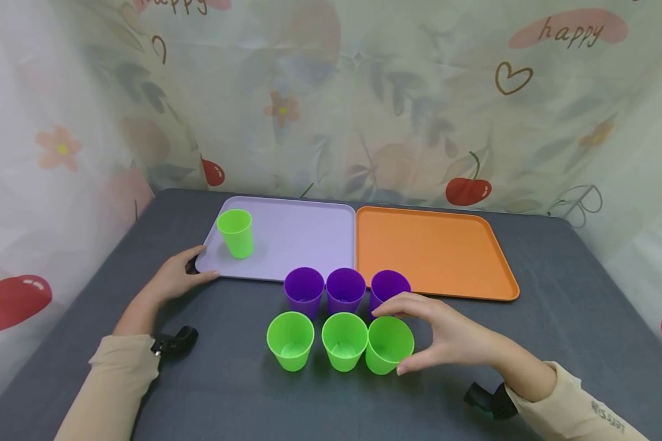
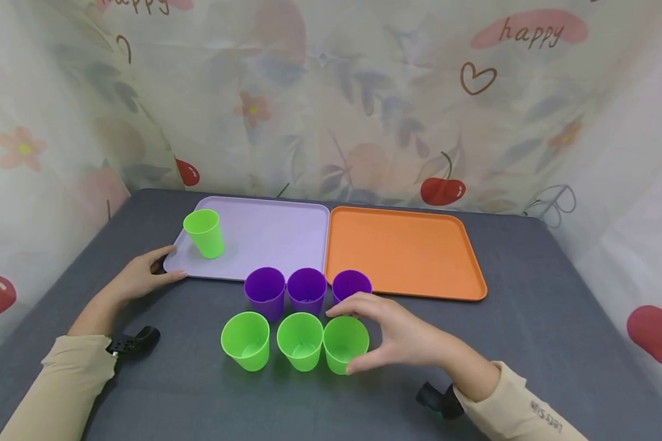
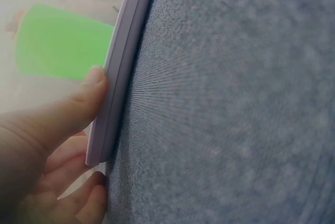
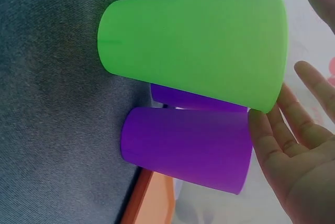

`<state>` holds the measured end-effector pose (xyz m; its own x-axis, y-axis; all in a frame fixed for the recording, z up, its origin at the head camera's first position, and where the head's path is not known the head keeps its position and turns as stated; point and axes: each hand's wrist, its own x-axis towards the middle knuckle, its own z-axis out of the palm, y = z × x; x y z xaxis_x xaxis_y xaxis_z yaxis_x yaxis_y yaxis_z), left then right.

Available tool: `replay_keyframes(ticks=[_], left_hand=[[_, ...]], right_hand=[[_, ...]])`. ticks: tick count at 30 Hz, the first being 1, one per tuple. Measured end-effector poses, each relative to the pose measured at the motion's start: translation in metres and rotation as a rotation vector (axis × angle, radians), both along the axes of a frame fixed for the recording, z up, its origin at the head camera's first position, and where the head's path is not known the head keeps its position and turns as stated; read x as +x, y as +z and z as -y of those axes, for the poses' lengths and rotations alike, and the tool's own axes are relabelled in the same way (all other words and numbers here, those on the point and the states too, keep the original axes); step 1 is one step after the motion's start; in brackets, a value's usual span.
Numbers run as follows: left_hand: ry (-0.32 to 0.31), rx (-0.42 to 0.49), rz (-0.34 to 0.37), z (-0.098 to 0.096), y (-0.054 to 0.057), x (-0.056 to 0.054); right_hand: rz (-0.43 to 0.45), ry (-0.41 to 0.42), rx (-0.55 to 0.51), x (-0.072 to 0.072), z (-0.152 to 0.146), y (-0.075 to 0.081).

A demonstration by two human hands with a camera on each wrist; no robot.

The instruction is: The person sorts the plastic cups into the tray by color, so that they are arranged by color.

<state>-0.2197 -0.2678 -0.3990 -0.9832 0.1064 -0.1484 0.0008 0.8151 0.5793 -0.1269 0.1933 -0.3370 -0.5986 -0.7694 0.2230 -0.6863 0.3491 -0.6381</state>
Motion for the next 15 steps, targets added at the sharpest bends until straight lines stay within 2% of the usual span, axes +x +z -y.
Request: replay_keyframes(ticks=[6, 15], left_hand=[[0.006, -0.005, 0.005, -0.002, 0.002, 0.001], [0.009, 0.000, 0.004, -0.002, 0.002, 0.001]], right_hand=[[0.005, -0.022, 0.016, 0.000, -0.001, -0.004], [-0.046, -0.009, -0.012, -0.002, 0.000, -0.010]])
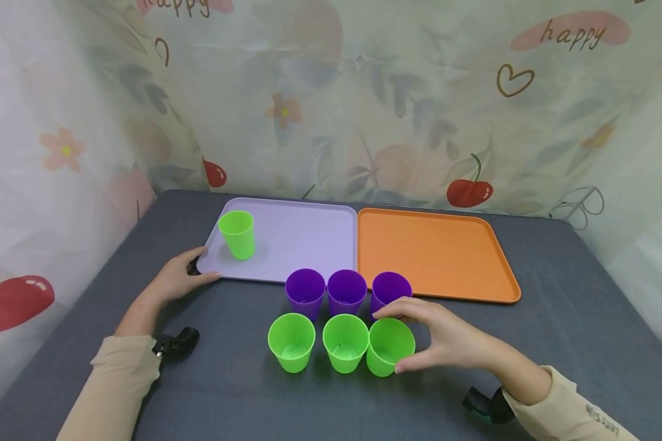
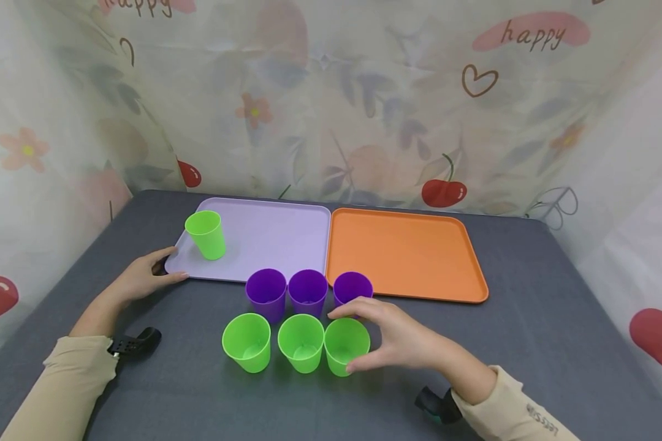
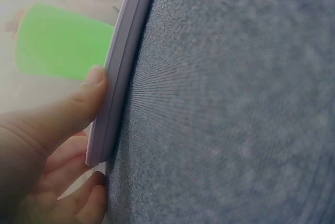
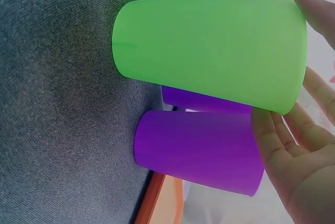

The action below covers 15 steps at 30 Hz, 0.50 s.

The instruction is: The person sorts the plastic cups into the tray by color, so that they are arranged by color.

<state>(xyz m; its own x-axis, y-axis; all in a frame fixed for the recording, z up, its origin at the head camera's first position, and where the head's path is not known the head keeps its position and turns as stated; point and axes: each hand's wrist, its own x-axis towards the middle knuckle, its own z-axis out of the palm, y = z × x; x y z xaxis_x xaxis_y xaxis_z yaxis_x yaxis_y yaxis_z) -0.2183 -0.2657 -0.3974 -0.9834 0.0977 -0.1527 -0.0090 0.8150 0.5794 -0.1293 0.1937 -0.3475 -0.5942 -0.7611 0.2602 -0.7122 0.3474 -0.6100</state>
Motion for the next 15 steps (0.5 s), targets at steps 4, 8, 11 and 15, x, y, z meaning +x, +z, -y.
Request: replay_keyframes(ticks=[4, 8, 11, 15], left_hand=[[0.001, -0.002, -0.003, 0.0001, -0.0001, -0.0003], [0.000, -0.007, -0.005, 0.0004, 0.0006, 0.0001], [0.001, -0.008, -0.006, -0.0003, 0.0011, 0.0006], [0.000, -0.007, -0.008, -0.0006, 0.0017, 0.0013]], right_hand=[[-0.010, -0.006, -0.001, 0.0003, 0.0004, 0.0001], [-0.021, -0.006, -0.004, 0.0011, 0.0007, 0.0008], [-0.029, 0.005, -0.005, 0.0017, 0.0011, 0.0020], [-0.041, 0.011, 0.003, 0.0027, 0.0009, 0.0060]])
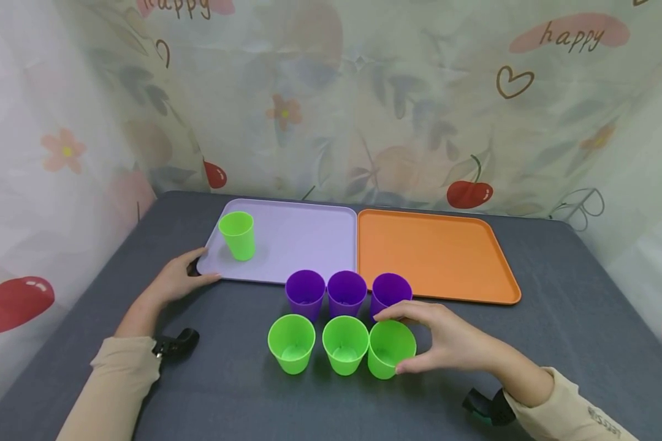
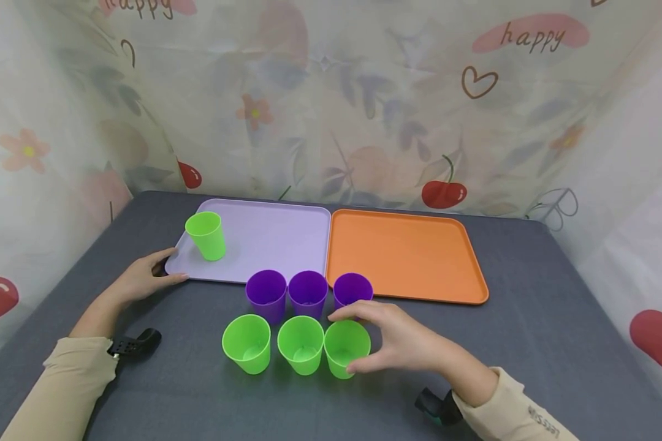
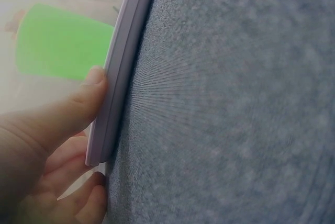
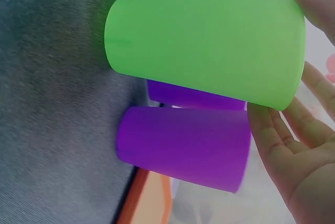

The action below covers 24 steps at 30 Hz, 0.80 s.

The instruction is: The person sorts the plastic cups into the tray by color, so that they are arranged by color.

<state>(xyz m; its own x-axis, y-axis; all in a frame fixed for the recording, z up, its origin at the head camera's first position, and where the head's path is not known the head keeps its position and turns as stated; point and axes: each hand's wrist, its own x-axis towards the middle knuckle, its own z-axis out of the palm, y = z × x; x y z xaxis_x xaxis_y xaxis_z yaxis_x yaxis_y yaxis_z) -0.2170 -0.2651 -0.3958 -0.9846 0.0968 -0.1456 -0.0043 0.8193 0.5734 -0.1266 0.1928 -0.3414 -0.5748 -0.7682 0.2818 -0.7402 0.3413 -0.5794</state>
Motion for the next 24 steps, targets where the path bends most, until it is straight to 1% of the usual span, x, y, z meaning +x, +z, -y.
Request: replay_keyframes(ticks=[8, 12, 20, 24], left_hand=[[0.000, -0.005, -0.006, 0.000, -0.001, -0.001], [-0.004, -0.006, -0.005, 0.001, -0.001, -0.001], [-0.013, -0.004, -0.004, 0.001, -0.001, -0.001], [-0.012, 0.000, -0.003, 0.001, -0.001, -0.001]], right_hand=[[-0.009, -0.006, -0.005, -0.001, -0.003, 0.010], [0.017, -0.016, -0.002, -0.001, -0.006, 0.014], [0.038, -0.030, 0.002, -0.001, -0.008, 0.024], [0.030, -0.033, 0.003, -0.001, -0.009, 0.030]])
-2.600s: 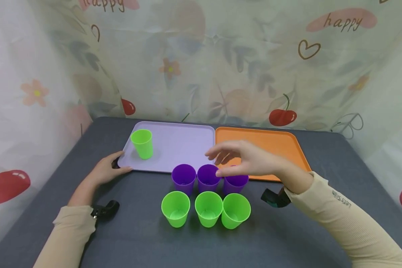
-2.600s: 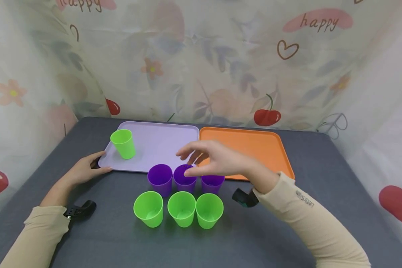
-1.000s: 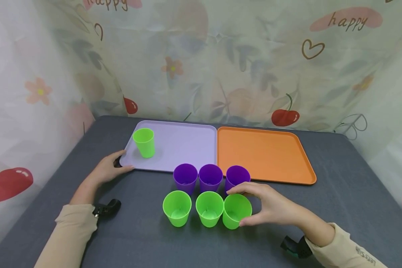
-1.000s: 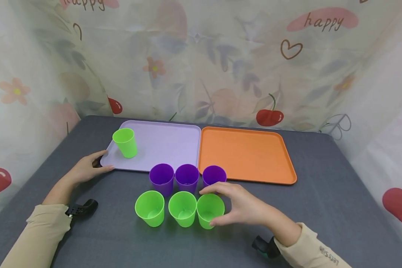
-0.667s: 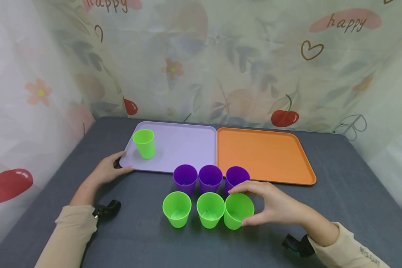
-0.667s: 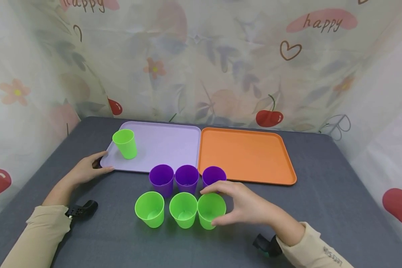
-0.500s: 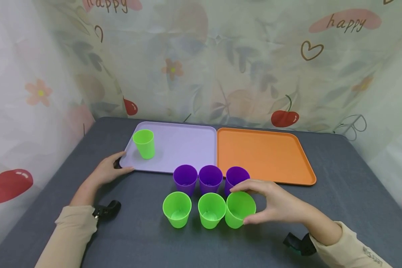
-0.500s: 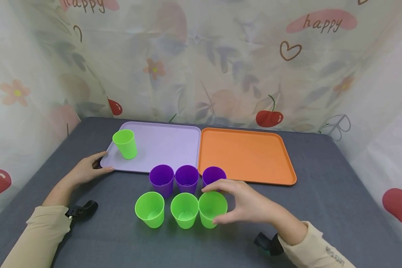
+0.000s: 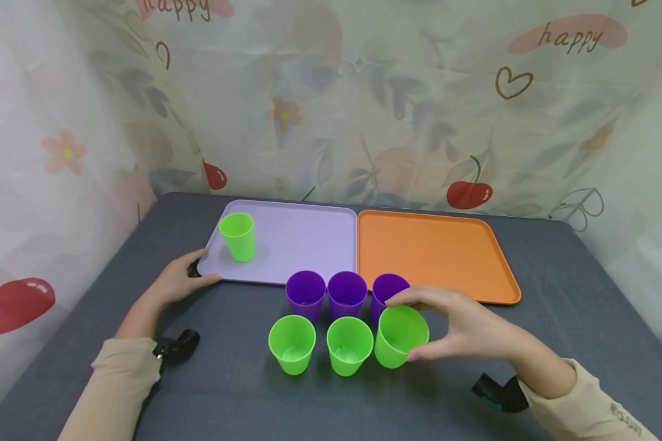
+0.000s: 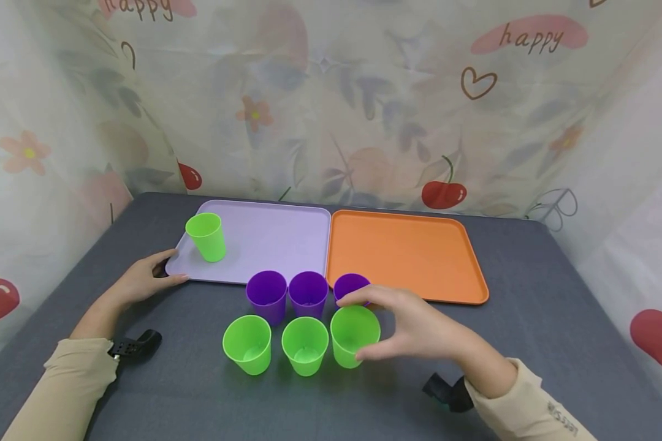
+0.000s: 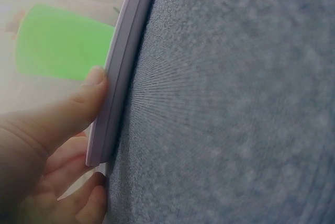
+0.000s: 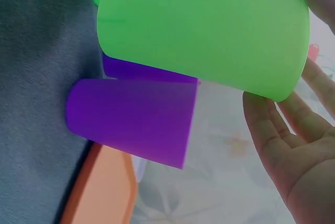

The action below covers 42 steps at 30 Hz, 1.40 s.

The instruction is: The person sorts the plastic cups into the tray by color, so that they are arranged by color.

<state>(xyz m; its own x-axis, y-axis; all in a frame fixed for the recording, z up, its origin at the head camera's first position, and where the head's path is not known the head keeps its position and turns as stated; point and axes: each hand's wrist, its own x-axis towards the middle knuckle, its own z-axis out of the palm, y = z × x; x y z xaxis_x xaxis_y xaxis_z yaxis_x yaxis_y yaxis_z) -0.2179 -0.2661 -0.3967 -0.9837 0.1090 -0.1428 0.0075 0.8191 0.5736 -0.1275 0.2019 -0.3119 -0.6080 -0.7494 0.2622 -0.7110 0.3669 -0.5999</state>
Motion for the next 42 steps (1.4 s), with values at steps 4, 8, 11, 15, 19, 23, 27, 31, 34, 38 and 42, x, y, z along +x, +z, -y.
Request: replay_keyframes(ticks=[4, 8, 11, 15, 19, 23, 27, 31, 34, 38, 42], left_hand=[[-0.005, 0.006, -0.004, 0.000, 0.001, 0.000], [-0.008, -0.001, -0.007, -0.001, 0.001, 0.001], [-0.006, -0.008, -0.006, -0.001, 0.001, 0.001], [-0.008, -0.014, -0.006, 0.000, 0.001, 0.001], [-0.007, -0.003, -0.002, 0.000, 0.001, 0.001], [-0.001, 0.010, 0.003, 0.000, 0.000, 0.001], [-0.001, 0.004, 0.001, 0.000, -0.001, 0.001], [-0.004, -0.002, -0.008, 0.000, 0.000, 0.000], [-0.003, 0.002, -0.010, 0.001, -0.001, 0.000], [0.002, 0.007, -0.005, 0.002, -0.002, 0.000], [0.006, 0.012, 0.005, 0.002, -0.003, 0.000]], right_hand=[[0.009, -0.005, 0.009, -0.001, -0.001, 0.008], [0.045, -0.011, 0.002, -0.004, -0.001, 0.019], [0.049, -0.003, -0.012, -0.007, 0.000, 0.027], [0.021, 0.026, -0.031, -0.013, 0.002, 0.034], [-0.005, 0.056, -0.047, -0.017, 0.005, 0.040], [-0.019, 0.058, -0.048, -0.021, 0.008, 0.045], [-0.045, 0.058, -0.055, -0.027, 0.010, 0.050], [-0.075, 0.047, -0.047, -0.034, 0.013, 0.054], [-0.079, 0.023, -0.031, -0.040, 0.016, 0.059], [-0.049, -0.008, -0.031, -0.049, 0.021, 0.066], [-0.030, -0.041, -0.027, -0.061, 0.028, 0.070]])
